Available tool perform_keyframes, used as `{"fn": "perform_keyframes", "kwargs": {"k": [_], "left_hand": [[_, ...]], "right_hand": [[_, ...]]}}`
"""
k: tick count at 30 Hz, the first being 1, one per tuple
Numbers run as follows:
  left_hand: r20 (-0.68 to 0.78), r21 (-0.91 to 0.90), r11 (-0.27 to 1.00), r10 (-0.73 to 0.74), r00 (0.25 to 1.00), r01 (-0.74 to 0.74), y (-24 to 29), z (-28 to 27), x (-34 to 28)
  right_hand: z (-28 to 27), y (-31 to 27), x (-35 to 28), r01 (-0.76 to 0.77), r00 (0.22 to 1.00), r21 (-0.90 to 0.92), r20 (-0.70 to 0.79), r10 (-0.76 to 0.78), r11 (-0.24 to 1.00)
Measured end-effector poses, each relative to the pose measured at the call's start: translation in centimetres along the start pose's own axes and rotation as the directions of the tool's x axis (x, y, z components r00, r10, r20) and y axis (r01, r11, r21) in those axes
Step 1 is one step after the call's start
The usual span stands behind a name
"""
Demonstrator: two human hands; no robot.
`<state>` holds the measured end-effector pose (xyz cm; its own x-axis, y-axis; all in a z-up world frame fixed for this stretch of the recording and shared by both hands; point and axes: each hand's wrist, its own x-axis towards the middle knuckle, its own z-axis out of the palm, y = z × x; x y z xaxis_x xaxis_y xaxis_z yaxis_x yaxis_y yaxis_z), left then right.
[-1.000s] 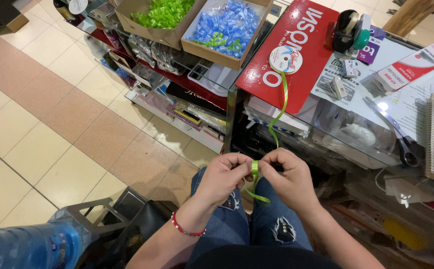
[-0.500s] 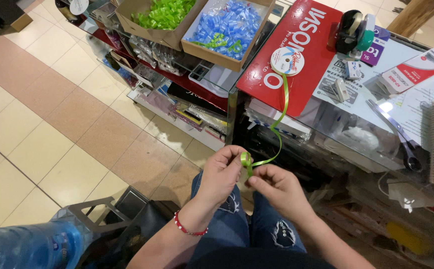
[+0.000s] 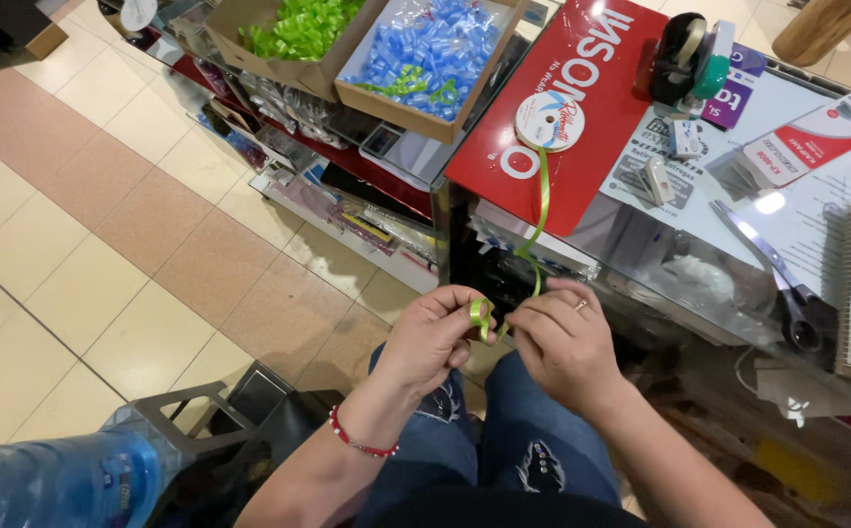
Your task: The person sits on the floor and ties a green ribbon into a bow using both hands. They secure the bow with a stapler and then use scissors to trim the ribbon ends. The process is repeated to create multiple bows.
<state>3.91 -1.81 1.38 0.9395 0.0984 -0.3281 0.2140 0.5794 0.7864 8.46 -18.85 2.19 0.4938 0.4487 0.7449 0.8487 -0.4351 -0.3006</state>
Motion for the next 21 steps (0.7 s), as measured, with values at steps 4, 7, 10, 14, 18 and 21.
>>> {"fn": "perform_keyframes", "kwargs": {"k": [4,7,10,14,18,21], "left_hand": [[0.034,0.02,0.999,-0.044,0.998,0.043,-1.0,0.2,1.1],[0.038,0.037,0.998,-0.057,0.998,0.056,-1.7,0.8,1.7],[0.026,0.039,0.997,-0.06,0.998,0.059,-1.8,2.1,1.6],[0.02,0.039,0.997,-0.068,0.998,0.067,-1.6,3.0,1.5],[0.033,0.046,0.994,-0.096,0.995,0.094,-1.7,4.0,0.9],[0.045,0.03,0.995,-0.102,0.994,0.1,-2.1,4.5,0.8]], "right_hand": [[-0.6,1.7,1.6,0.221,0.958,-0.118,-0.162,-0.238,0.968],[-1.0,3.1,2.2,0.261,0.932,-0.137,-0.22,-0.286,0.956],[-0.9,4.1,1.5,0.267,0.925,-0.099,-0.252,-0.284,0.959],[-1.4,4.7,1.7,0.3,0.908,-0.063,-0.288,-0.305,0.952],[-1.5,5.6,1.3,0.33,0.898,-0.035,-0.297,-0.325,0.944],[-1.8,6.0,1.0,0.346,0.892,-0.025,-0.301,-0.337,0.938]]}}
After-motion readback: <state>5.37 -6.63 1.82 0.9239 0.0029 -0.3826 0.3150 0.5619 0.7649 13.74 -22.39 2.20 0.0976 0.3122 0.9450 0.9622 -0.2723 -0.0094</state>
